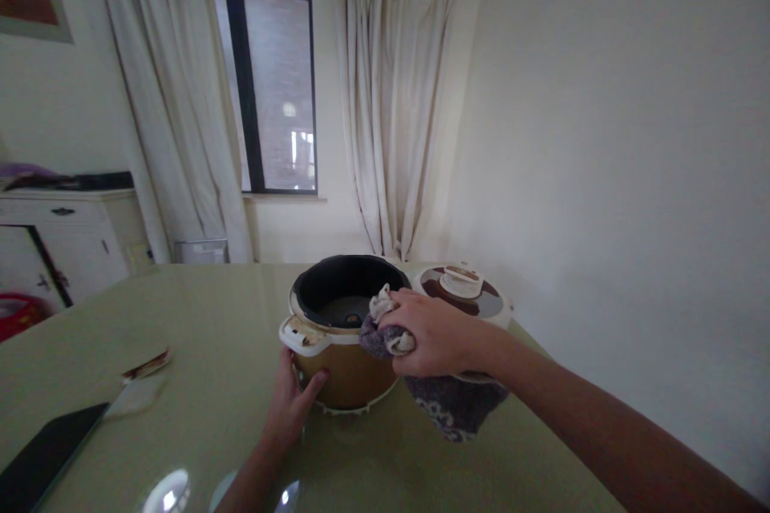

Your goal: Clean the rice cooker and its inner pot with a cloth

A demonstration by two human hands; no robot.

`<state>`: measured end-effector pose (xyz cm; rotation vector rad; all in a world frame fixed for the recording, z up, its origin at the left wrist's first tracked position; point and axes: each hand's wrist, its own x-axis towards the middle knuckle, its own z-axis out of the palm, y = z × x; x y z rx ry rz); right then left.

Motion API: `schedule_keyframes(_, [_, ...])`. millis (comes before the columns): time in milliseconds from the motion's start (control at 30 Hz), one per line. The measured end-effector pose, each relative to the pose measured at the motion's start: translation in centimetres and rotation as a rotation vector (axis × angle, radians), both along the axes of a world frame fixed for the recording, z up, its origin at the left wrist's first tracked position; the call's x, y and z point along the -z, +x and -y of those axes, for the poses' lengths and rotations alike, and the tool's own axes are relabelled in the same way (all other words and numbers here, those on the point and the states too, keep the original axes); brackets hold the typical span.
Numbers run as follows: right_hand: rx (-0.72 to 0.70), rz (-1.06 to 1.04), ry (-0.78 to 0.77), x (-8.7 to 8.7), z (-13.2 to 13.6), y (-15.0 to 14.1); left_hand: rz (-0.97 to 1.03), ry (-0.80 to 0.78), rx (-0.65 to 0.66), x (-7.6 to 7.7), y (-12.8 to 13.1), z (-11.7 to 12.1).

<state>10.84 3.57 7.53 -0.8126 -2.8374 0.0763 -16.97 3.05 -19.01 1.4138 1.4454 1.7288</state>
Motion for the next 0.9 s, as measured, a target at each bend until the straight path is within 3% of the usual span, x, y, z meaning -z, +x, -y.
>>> schedule_keyframes(200, [0.145,0.241,0.078,-2.0,-1.8,0.8,-0.001,0.003,-0.005,-0.6,0.3,0.4])
schedule_keyframes(433, [-0.148,0.133,0.009,-1.5,-1.1,-1.8,0.026,0.007,-0.031,-0.6,0.6,0.1])
schedule_keyframes(567, [-0.057,0.091,-0.074,-1.8,-2.3,-0.2,0.040,-0.020,0.021,-0.4,0.0,0.1])
schedule_keyframes(700, [0.059,0.154,0.018,-1.9,-3.3,1.4,0.036,-0.019,-0.004,-0.4,0.1,0.1])
schedule_keyframes(800, [0.006,0.162,0.078,-1.4,-2.4,0.8,0.061,-0.013,-0.001,-0.4,0.4,0.2])
schedule_keyframes(900, [-0.116,0.057,-0.005,-1.3,-1.6,0.0,0.077,-0.011,0.012,-0.5,0.5,0.2])
